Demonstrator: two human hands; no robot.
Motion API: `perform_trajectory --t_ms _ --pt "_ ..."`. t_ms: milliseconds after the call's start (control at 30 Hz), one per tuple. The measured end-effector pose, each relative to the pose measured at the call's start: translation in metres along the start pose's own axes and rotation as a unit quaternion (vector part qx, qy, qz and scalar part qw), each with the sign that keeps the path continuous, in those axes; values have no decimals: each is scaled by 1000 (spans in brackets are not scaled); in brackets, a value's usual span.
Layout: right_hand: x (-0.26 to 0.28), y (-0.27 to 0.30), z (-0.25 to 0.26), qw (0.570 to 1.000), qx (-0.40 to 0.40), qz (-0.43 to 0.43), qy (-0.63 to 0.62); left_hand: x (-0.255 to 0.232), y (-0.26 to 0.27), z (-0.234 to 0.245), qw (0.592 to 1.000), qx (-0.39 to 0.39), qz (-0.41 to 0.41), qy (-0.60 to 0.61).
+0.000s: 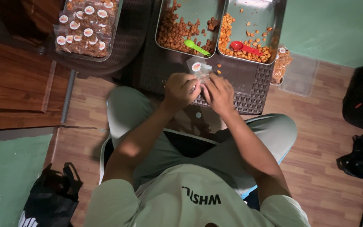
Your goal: A person is manually filling small plastic bags with snacks using a small spoon from a metal tray.
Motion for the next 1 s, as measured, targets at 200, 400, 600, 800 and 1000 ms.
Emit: perform_trajectory --t_ms 200,400,600,800,1000 --pt "-9 11 -10 998 36 -12 -57 8 21 -22 993 47 7 113" --pt "-14 19 -18 993 68 -2 -100 28 31 -31 958 172 30 228" --pt "1 3 0 987 93 1 -134 28 43 -39 933 212 71 282" --pt "6 -4 5 984 109 -11 -138 33 38 -31 942 195 82 260" --pt "3 -5 5 987 108 -18 -114 36 28 -31 950 166 69 255"
Point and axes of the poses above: each hand's wrist, its own y-axis away from the middle knuckle, its own z-axis out of the back of the hand, x = y × z, the point moved 7 cm from there along -y, towards the middle knuckle, and after that the axes turned 12 degrees about -z, right-handed, at the moved point
